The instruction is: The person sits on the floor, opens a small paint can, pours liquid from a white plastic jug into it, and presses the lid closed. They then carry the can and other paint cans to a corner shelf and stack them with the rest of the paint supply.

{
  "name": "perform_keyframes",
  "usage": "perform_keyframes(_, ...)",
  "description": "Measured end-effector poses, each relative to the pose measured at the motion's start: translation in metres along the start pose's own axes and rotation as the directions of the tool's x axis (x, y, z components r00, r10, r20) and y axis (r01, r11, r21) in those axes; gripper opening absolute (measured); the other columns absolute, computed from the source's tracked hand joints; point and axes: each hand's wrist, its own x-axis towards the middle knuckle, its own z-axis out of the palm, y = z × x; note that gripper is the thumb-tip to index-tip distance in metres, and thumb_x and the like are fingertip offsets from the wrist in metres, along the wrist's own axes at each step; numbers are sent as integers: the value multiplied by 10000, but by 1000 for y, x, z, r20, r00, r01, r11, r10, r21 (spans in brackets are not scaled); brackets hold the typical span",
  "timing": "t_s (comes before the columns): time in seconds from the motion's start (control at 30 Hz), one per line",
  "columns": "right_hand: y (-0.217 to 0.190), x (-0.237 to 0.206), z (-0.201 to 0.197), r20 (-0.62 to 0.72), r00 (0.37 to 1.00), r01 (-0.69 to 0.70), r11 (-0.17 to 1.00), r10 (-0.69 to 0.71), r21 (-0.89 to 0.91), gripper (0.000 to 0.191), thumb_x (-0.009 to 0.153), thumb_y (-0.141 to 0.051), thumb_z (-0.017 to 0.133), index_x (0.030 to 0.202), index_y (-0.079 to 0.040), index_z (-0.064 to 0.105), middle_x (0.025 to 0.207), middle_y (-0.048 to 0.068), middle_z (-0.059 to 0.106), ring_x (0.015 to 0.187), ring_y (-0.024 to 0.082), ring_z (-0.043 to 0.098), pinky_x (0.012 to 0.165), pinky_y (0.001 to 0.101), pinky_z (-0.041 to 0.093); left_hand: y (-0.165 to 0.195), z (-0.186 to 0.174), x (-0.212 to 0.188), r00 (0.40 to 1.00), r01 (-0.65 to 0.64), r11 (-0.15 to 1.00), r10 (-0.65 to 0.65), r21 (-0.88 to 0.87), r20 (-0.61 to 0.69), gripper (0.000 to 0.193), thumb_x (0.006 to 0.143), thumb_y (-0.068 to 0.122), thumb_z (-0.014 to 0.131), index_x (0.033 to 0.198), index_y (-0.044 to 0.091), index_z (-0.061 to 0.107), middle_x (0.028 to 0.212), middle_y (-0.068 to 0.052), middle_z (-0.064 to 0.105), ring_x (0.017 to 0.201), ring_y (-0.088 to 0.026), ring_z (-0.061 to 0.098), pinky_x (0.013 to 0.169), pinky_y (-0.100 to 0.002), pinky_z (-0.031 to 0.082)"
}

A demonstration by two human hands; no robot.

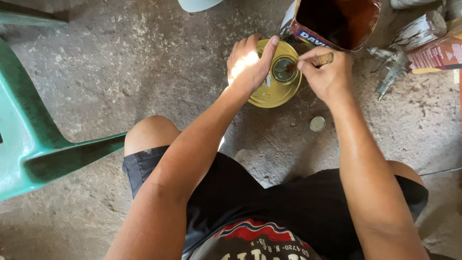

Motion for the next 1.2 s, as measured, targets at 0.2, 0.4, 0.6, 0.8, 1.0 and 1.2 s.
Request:
perform_keyframes(0.2,6,1,4,156,988,11,999,-4,-43,144,895,-153,789,1038,-136,793,954,7,776,837,97,705,746,258,544,0,1,1,1000,12,1000,-13,18,10,706,946,660,489,1226,43,687,1225,-196,693,1205,-354,618,1039,-475,470)
perform_keyframes(0.4,9,-1,7,-42,987,161,980,-157,120,143,936,-119,776,1076,-93,776,969,26,783,860,105,735,785,247,572,0,1,1,1000,-4,1000,4,13,7,701,952,657,491,1227,43,688,1213,-200,693,1200,-364,616,1030,-482,469)
perform_keyframes(0.6,5,-5,4,63,997,45,995,-40,-94,99,909,-118,797,1006,-97,806,950,46,785,821,125,726,744,270,565,0,1,0,1000,9,1000,-9,-3,-8,708,941,662,501,1225,41,689,1209,-207,691,1195,-366,617,1028,-480,467)
perform_keyframes(0.8,7,-6,6,57,993,96,986,-105,134,162,921,-124,782,1083,-114,778,960,38,787,845,108,715,751,255,560,-1,2,1,1000,15,1000,-15,23,13,711,941,668,486,1228,51,691,1231,-196,694,1203,-361,618,1045,-476,469)
perform_keyframes(1.0,8,-5,5,-22,990,138,989,-137,48,90,959,-112,772,1045,-90,786,939,39,782,822,109,717,767,272,574,-1,1,1,1000,4,1000,-4,-1,0,723,946,666,496,1242,33,680,1238,-212,679,1214,-369,600,1034,-486,452)
perform_keyframes(1.2,2,-7,0,148,988,42,999,-45,20,156,911,-128,799,1068,-132,794,933,20,784,820,106,706,753,271,555,1,1,1,1000,10,1000,-10,11,2,709,943,661,491,1224,42,693,1216,-199,697,1203,-362,618,1040,-478,470)
